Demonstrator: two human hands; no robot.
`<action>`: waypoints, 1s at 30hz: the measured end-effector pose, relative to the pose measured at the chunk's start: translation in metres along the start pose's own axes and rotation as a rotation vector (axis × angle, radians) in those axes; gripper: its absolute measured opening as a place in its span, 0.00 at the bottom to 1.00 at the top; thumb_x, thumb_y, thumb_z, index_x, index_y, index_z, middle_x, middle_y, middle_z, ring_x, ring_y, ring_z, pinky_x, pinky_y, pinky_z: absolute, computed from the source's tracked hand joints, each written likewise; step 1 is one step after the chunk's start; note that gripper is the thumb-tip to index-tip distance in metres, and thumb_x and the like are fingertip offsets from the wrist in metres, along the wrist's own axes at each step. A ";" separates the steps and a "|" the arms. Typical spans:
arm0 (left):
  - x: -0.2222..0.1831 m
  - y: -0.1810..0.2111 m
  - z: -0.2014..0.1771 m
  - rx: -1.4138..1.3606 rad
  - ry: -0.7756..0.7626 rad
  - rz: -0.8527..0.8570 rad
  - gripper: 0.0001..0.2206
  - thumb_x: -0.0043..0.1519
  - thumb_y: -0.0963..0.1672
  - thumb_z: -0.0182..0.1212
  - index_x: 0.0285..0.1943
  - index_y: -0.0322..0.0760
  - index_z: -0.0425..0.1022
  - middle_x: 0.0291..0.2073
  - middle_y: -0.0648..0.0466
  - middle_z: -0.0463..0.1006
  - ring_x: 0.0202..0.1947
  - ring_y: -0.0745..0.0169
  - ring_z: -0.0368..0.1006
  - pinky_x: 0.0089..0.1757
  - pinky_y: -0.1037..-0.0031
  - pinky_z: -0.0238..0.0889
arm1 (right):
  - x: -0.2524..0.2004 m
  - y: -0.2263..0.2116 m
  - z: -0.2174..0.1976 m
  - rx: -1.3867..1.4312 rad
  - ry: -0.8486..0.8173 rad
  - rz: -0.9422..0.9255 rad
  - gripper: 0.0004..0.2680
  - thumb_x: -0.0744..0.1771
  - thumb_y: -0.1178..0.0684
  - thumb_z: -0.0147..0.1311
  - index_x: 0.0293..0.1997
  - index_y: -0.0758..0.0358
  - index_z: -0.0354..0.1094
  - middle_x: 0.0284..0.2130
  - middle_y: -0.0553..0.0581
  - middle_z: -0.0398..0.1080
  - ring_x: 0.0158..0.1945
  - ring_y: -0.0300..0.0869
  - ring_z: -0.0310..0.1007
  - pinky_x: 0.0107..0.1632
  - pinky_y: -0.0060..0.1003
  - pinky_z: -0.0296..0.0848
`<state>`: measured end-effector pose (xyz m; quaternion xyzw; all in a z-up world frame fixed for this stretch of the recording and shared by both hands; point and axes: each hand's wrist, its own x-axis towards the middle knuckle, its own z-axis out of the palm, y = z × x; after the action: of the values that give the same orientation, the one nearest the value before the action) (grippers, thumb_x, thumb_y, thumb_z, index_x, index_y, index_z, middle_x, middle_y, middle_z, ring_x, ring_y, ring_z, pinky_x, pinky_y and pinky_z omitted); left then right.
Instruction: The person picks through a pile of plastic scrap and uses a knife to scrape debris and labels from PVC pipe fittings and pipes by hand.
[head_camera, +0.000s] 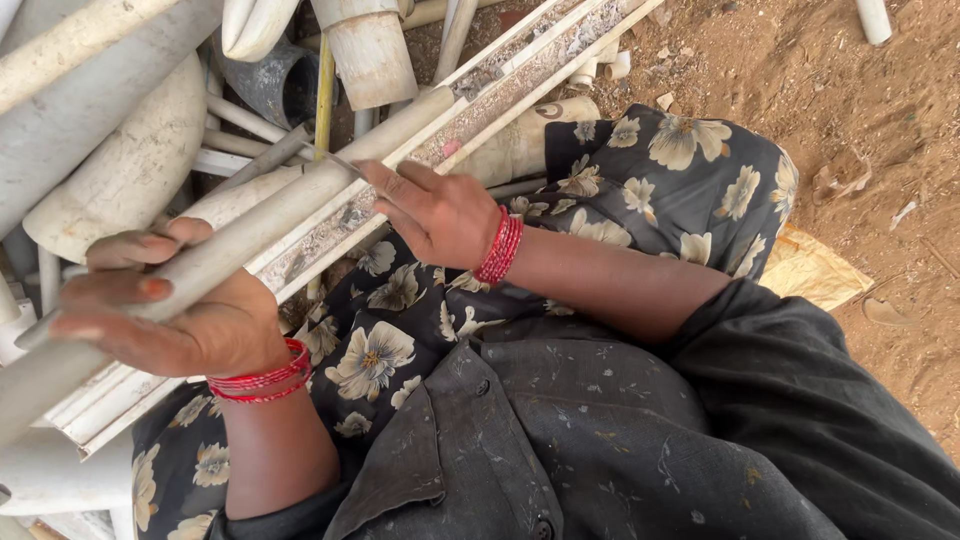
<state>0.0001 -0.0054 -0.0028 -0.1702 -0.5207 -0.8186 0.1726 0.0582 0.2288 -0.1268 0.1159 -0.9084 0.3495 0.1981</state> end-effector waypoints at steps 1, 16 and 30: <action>0.000 0.000 -0.005 -0.004 0.014 -0.025 0.21 0.71 0.58 0.51 0.42 0.41 0.65 0.21 0.55 0.61 0.21 0.68 0.63 0.31 0.72 0.63 | -0.005 -0.001 0.005 0.011 0.025 -0.049 0.18 0.71 0.58 0.49 0.70 0.67 0.55 0.38 0.67 0.76 0.16 0.37 0.66 0.14 0.32 0.64; 0.002 -0.002 -0.003 0.020 0.272 -0.046 0.23 0.72 0.56 0.59 0.35 0.40 0.60 0.17 0.57 0.54 0.17 0.69 0.56 0.27 0.71 0.60 | 0.020 0.046 -0.004 -0.196 -0.226 0.343 0.18 0.75 0.53 0.46 0.76 0.58 0.49 0.29 0.60 0.74 0.21 0.41 0.71 0.18 0.37 0.68; 0.000 -0.001 -0.003 0.016 0.195 -0.029 0.23 0.72 0.57 0.61 0.38 0.39 0.60 0.19 0.55 0.55 0.20 0.66 0.58 0.30 0.72 0.62 | 0.041 0.056 -0.040 -0.274 -0.466 0.673 0.17 0.73 0.46 0.43 0.70 0.61 0.55 0.21 0.57 0.71 0.18 0.38 0.67 0.16 0.33 0.64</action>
<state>-0.0008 -0.0078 -0.0046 -0.0810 -0.5105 -0.8294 0.2120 0.0130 0.2937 -0.1151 -0.1385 -0.9540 0.2352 -0.1240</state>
